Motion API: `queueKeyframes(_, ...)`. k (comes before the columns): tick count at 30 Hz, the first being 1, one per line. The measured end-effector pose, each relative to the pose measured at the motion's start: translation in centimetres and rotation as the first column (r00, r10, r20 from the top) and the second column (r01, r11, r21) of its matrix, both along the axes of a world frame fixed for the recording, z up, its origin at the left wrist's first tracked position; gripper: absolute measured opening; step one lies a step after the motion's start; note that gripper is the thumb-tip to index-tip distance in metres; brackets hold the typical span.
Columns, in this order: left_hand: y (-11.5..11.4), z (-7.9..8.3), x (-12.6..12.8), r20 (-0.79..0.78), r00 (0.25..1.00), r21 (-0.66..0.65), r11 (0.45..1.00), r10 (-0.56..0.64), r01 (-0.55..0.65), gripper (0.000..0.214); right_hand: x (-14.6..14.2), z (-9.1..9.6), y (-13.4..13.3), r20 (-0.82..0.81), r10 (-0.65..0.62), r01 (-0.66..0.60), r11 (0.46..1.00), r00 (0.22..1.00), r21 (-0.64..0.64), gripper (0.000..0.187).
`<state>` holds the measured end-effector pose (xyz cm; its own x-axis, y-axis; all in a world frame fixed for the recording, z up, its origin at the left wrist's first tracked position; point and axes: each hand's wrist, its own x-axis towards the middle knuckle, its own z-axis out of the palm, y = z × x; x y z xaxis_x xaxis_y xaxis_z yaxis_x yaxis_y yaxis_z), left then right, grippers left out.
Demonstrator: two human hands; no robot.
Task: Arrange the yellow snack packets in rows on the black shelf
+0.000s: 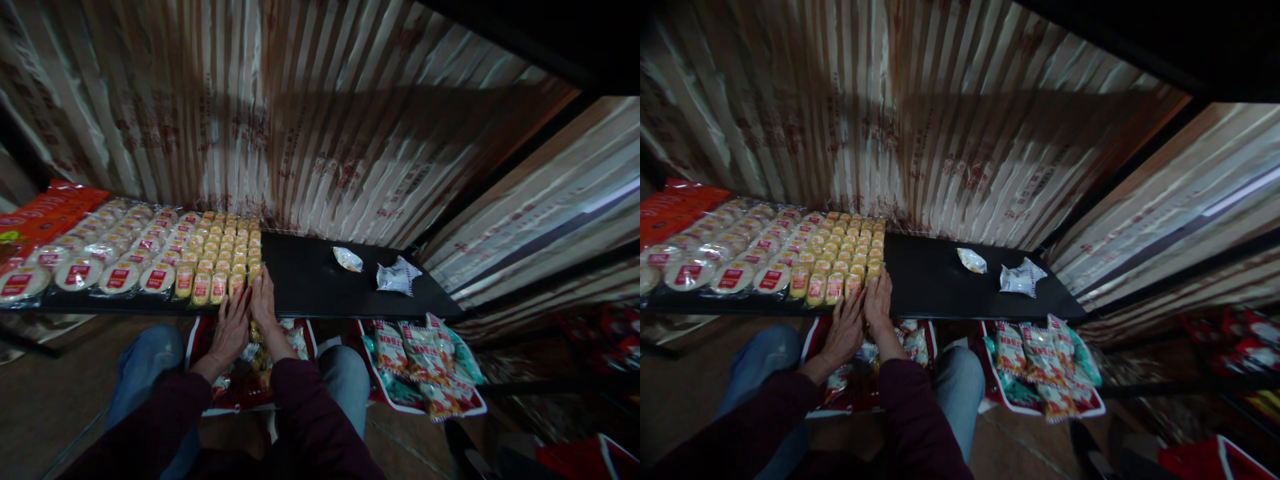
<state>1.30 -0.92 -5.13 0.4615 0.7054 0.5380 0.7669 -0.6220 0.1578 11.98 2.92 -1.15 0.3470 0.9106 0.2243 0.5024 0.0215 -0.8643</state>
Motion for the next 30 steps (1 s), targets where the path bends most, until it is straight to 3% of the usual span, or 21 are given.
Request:
queueKeyframes(14,0.3,0.1,-0.1,-0.052,0.999,0.012,1.000,-0.005,0.006,0.052,0.8,-0.2,1.5,-0.196,-0.010,0.005,1.000,0.980,-0.024,0.063)
queueKeyframes(19,0.2,-0.1,-0.1,-0.067,0.998,0.022,1.000,0.005,-0.003,0.052,0.5,0.3,1.1,-0.194,0.035,-0.048,0.997,0.980,-0.062,0.064)
queueKeyframes(30,0.7,0.2,-0.5,-0.078,0.997,0.011,0.999,-0.030,0.031,0.047,0.5,0.2,1.7,-0.168,0.013,-0.027,0.997,0.986,-0.079,0.062)
